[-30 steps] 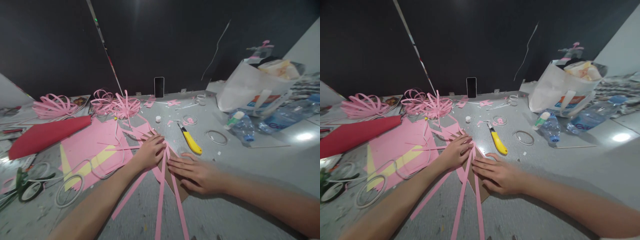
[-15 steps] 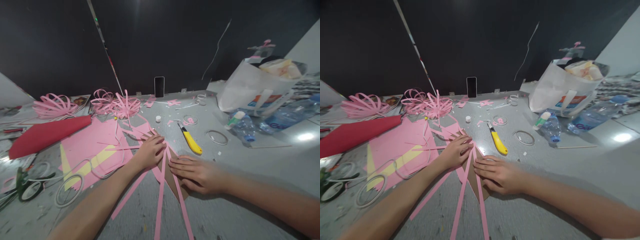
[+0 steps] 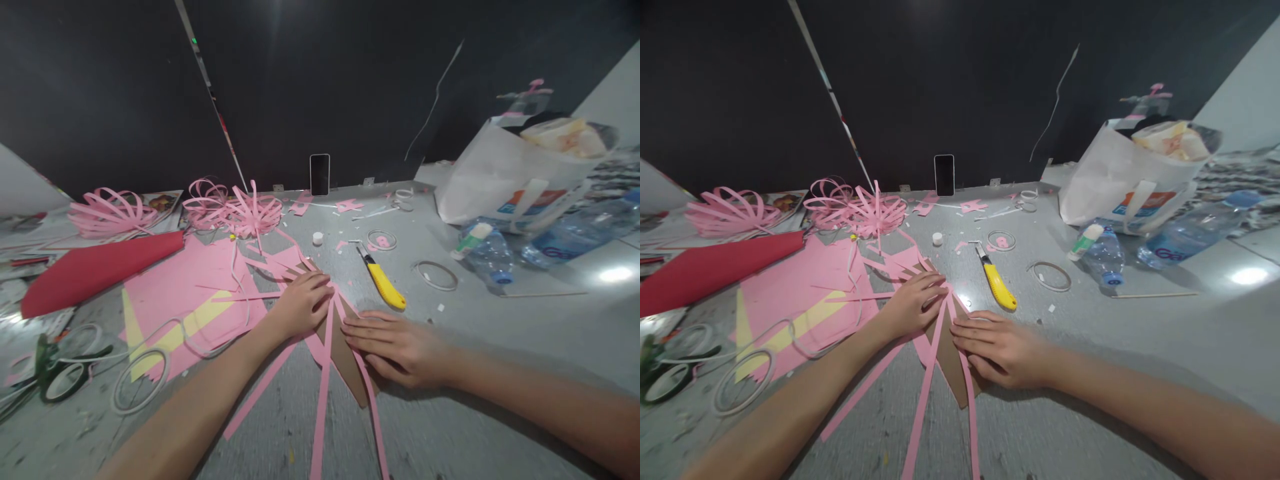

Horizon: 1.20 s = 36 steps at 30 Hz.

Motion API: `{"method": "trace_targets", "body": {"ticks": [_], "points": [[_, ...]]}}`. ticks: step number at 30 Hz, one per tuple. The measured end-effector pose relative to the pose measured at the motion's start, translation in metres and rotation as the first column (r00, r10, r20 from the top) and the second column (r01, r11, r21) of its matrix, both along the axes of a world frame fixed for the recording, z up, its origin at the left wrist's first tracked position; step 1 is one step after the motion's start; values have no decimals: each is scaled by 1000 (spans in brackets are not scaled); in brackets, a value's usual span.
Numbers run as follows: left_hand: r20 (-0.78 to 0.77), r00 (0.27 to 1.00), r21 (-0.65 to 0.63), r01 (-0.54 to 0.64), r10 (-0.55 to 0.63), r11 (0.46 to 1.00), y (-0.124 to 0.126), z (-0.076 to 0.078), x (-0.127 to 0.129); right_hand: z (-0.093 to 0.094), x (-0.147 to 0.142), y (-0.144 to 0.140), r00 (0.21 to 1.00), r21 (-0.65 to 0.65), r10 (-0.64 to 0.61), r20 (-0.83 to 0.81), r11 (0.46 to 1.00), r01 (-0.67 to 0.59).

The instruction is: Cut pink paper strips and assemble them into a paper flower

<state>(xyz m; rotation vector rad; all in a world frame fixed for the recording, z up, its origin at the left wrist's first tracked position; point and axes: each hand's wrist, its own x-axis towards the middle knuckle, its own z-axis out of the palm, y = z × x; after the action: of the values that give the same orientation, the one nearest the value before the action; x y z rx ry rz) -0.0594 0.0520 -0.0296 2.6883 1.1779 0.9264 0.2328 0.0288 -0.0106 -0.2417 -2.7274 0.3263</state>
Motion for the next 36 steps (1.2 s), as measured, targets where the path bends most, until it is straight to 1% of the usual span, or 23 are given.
{"method": "trace_targets", "body": {"ticks": [4, 10, 14, 18, 22, 25, 28, 33, 36], "points": [[32, 999, -47, -4, 5, 999, 0, 0, 0, -1, 0, 0, 1000, 5, -7, -21, 1000, 7], [32, 999, -45, 12, -10, 999, 0, 0, 0, 0, -1, 0, 997, 12, -3, -75, 1000, 4], [28, 1000, -50, 4, -3, 999, 0, 1, 0, 1, 1, 0, 997, -4, -19, -79, 1000, 19], [47, 999, -73, -4, 7, 997, 0, 0, 0, 3, 2, 0, 998, -4, -52, -35, 999, 52], [58, 998, -92, -34, 40, 995, 0, -2, 0, 5, 1, 1, 990, -51, -100, 96, 993, 105], [66, 996, -72, -60, 64, 996, 0, -2, 0, 4, 1, 2, 978, -100, -119, 170, 985, 137], [84, 993, -36, -76, 79, 996, 1, -2, -1, 3, 0, 3, 975, -136, -121, 184, 980, 148], [94, 995, 30, -35, 32, 999, 0, -2, -2, 1, -1, 4, 977, -156, -132, 166, 975, 158], [97, 995, 42, -3, -1, 999, -1, 1, -1, 1, -2, 4, 979, -168, -135, 153, 973, 160]]}}
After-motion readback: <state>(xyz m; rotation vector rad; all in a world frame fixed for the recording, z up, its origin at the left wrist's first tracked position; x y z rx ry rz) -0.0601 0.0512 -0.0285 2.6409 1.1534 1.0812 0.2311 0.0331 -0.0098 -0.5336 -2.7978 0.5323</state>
